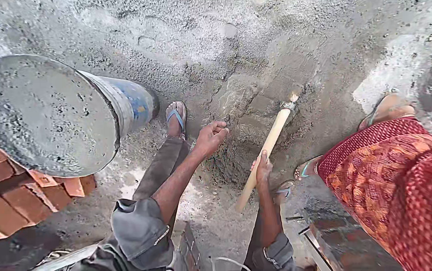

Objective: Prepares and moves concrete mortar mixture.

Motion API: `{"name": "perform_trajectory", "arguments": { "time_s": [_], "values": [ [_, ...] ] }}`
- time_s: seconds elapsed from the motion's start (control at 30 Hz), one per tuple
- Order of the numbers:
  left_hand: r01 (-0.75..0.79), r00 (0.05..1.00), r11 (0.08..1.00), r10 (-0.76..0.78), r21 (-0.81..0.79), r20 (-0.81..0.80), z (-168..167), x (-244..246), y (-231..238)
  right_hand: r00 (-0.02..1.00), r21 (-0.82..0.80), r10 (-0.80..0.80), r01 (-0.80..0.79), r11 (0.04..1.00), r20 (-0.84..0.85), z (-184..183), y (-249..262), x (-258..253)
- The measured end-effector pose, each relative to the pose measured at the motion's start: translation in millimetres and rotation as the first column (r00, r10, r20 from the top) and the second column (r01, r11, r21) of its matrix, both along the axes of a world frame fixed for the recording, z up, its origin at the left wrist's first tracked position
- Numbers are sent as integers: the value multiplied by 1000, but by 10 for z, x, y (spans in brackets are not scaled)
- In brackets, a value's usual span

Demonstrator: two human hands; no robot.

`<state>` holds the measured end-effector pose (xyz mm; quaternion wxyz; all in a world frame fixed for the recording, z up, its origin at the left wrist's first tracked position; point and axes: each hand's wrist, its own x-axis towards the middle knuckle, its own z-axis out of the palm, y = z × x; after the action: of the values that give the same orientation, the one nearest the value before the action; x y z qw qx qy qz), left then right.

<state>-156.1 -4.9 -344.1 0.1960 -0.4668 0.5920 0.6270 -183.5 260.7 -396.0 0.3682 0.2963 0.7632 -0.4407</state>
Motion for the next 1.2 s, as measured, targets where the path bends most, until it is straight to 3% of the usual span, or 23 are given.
{"name": "perform_trajectory", "arguments": {
  "time_s": [0.13,0.23,0.4,0.53,0.67,0.77,0.9,1.03,1.13,1.2],
  "values": [
    [-17,999,999,16,-35,-29,40,-33,-119,998,-2,59,-59,998,-10,781,399,851],
    [-41,997,999,40,-17,-73,19,18,-146,989,-20,148,-148,989,4,1036,473,911],
    [-79,992,997,77,-20,-97,74,-33,-214,938,-85,297,-315,945,-179,438,-480,-181],
    [-118,989,993,116,-25,-89,51,108,-257,868,-130,251,-334,934,-428,-244,-1544,-1380],
    [-148,986,988,144,-36,-84,35,204,-262,867,-170,191,-297,940,-461,-838,-2195,-1972],
    [-131,990,991,130,-17,-58,123,151,-266,897,-107,249,-306,946,-365,-892,-2152,-1593],
    [-120,992,993,120,-16,-40,161,0,-219,875,68,459,-454,888,-155,-733,-1523,-609],
    [-165,985,982,161,-89,-56,88,-15,-194,797,39,603,-603,797,11,-429,-795,137],
    [-273,959,952,257,-140,-122,-39,41,-267,806,-25,588,-588,809,67,157,-284,537],
    [-305,951,942,294,-140,-94,14,80,-238,855,-22,511,-511,859,92,757,143,803]
  ]
}}
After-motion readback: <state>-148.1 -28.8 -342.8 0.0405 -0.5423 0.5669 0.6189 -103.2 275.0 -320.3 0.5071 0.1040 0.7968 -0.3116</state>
